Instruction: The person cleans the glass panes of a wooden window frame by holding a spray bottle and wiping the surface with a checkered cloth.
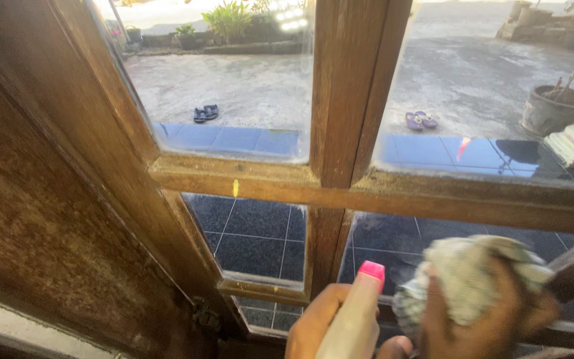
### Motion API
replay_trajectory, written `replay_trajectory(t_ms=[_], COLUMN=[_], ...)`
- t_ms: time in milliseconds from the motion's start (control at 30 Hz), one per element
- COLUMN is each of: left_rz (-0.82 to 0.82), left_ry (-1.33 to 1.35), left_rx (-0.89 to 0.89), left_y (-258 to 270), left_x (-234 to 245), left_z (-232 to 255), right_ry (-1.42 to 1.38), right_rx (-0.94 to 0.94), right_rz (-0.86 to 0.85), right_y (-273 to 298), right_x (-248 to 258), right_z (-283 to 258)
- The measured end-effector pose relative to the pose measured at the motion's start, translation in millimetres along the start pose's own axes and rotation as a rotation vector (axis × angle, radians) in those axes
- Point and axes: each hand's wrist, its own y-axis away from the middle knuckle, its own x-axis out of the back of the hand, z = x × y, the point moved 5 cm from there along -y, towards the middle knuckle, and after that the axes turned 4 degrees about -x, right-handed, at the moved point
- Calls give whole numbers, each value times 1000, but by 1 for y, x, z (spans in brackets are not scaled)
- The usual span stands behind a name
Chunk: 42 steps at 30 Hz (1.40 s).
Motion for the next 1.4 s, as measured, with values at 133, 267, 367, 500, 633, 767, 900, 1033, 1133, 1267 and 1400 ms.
replay_trajectory(t_ms=[133,267,367,500,633,767,900,1033,1133,1267,1400], left_rz=[-19,-39,-115,-65,-66,-65,-32,-50,-63,-78,-116], left_ry=[-36,54,141,216,206,244,255,238,264,252,271], left_rx=[36,162,374,392,492,581,597,524,488,477,560], left_y=[5,0,-3,-7,-8,-9,-9,-12,-10,-6,4], left_x=[18,25,26,28,35,42,43,41,45,52,53], left_z=[6,5,-5,1,1,3,4,5,7,8,9], right_ry=[129,108,-19,-31,123,306,66,97,290,232,156], right_rx=[95,22,-98,-11,49,3,10,61,91,48,-74], right_rz=[-137,-135,-60,12,-160,-242,-83,-70,-144,-253,-71], right_y=[34,22,4,14,31,25,2,12,28,32,8], right_x=[-12,11,29,5,-14,12,34,11,1,13,43], right_z=[-27,-12,1,-16,-22,2,0,-23,-32,-15,-2])
